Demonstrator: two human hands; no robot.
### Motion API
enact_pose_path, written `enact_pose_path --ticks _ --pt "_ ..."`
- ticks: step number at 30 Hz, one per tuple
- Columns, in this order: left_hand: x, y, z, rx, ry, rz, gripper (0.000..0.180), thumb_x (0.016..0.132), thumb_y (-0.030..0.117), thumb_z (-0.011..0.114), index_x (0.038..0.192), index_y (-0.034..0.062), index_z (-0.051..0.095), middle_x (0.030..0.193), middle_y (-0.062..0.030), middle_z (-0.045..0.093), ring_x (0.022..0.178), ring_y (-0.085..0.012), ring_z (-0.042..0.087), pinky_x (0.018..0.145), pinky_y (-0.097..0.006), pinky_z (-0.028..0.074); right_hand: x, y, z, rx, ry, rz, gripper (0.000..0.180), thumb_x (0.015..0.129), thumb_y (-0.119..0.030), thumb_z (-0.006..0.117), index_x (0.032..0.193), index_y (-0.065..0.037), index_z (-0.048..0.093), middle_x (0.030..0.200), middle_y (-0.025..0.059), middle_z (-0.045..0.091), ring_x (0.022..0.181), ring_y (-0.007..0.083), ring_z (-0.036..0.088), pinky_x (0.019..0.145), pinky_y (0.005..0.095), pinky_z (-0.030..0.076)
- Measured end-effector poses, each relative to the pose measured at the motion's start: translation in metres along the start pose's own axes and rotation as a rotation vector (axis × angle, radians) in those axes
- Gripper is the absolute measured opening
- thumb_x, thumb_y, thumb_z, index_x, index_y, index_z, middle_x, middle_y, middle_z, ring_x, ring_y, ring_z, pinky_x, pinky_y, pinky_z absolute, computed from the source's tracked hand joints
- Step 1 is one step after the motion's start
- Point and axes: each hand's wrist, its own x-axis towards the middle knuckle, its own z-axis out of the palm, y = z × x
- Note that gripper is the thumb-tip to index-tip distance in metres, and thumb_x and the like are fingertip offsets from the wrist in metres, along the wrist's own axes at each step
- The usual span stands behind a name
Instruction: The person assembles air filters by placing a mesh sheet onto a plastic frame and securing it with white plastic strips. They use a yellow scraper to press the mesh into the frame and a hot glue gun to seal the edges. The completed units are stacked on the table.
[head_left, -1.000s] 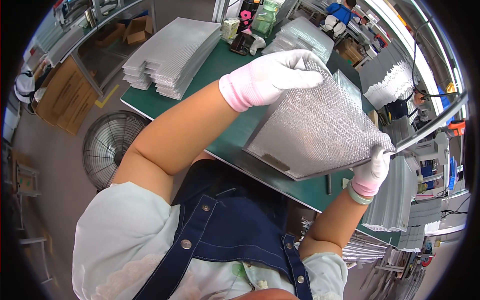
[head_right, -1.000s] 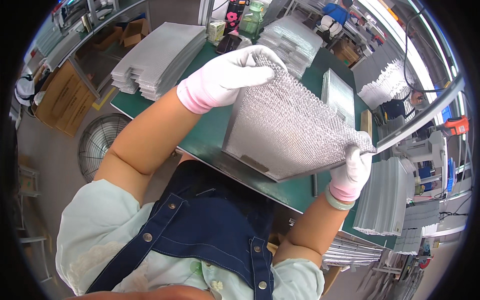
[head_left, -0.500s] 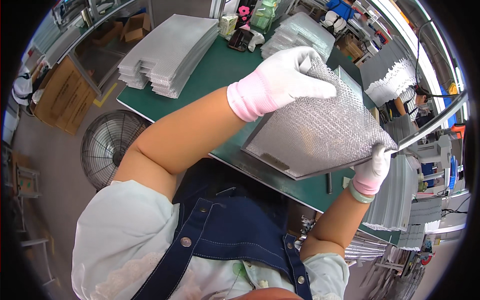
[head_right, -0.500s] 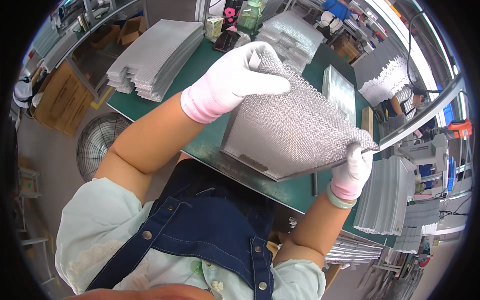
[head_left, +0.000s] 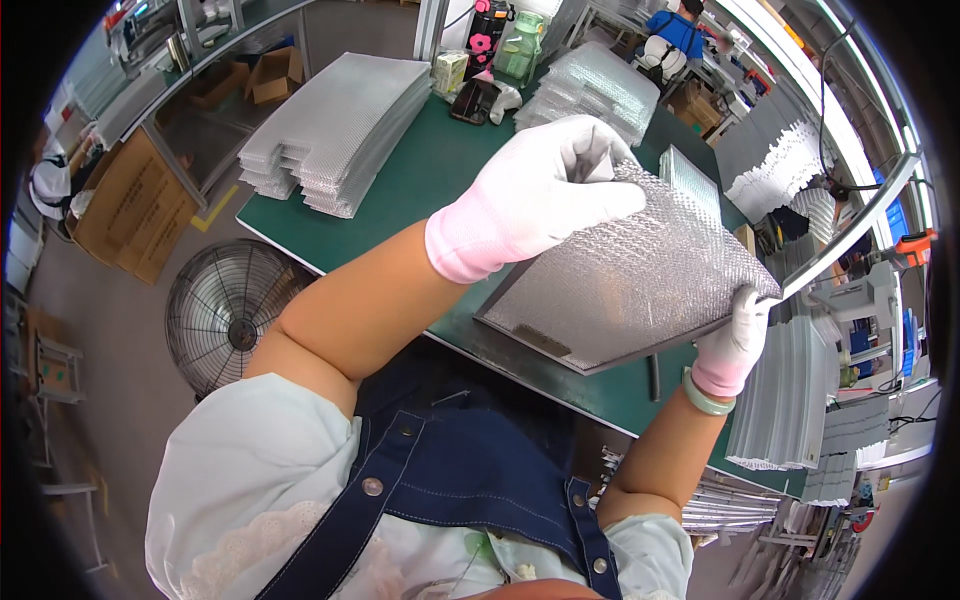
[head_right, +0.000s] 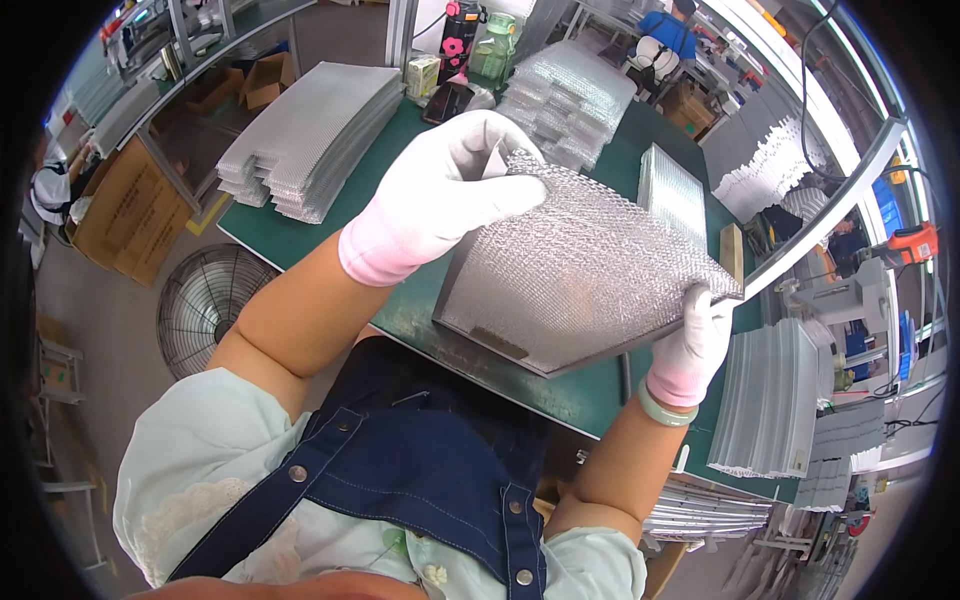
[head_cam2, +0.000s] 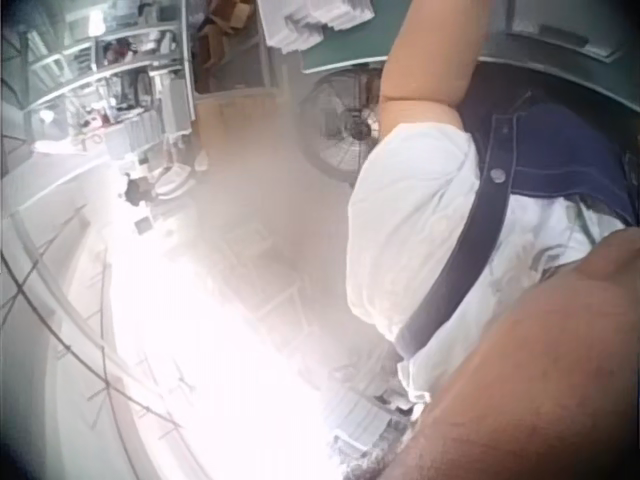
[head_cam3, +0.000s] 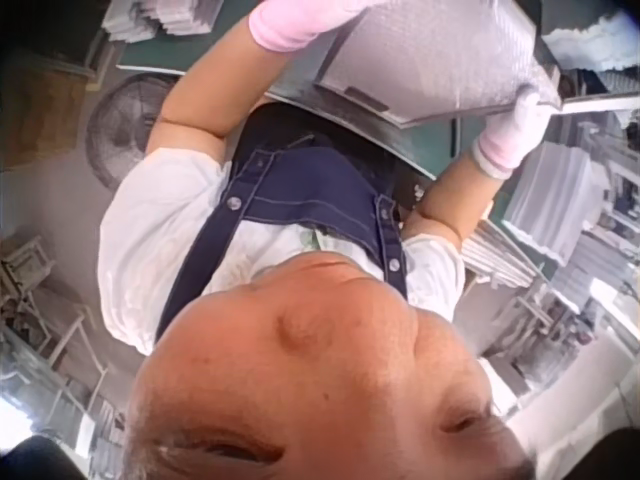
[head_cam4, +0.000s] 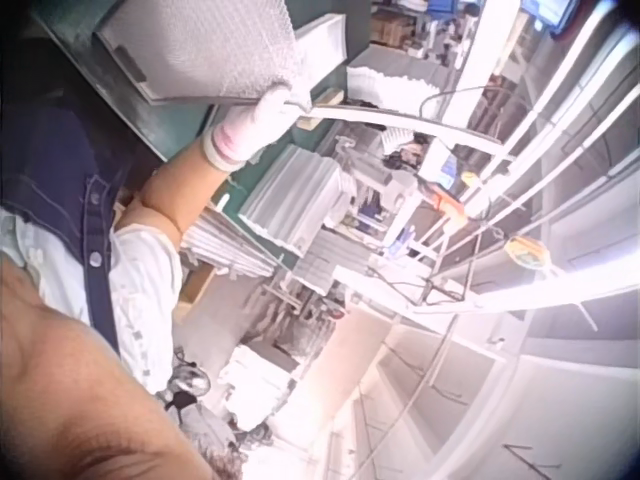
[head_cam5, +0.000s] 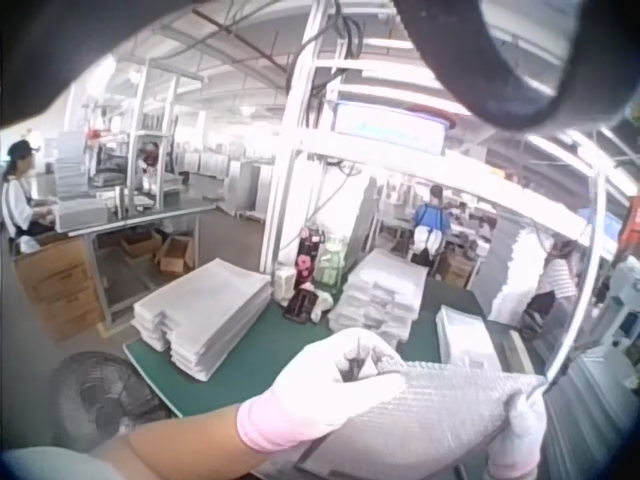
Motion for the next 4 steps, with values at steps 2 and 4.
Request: enact_pose_path --ticks 2,4 --pt "-0.002 0.009 -0.002 0.322 0.032 0.077 0.024 0.086 0.010 0.076 0.105 0.0037 0.063 0.085 0.0017 0.062 0.078 -0.0050 0.054 0.072 -0.021 0.045 -0.001 0.002 -0.007 -0.051 -0.020 -0.009 0.044 0.096 -0.024 0.065 0.130 0.001 0.052 0.124 0.0119 0.061 0.112 0.0238 0.059 0.103 0.0411 0.043" --pt "-0.004 0.019 -0.003 0.528 0.006 0.123 0.023 0.087 0.011 0.075 0.106 0.0040 0.064 0.088 0.0004 0.063 0.082 -0.0067 0.058 0.076 -0.024 0.048 -0.002 0.004 -0.014 -0.041 -0.089 -0.005 0.051 0.096 -0.029 0.066 0.135 -0.001 0.048 0.127 0.0120 0.060 0.114 0.0244 0.059 0.105 0.0428 0.042"
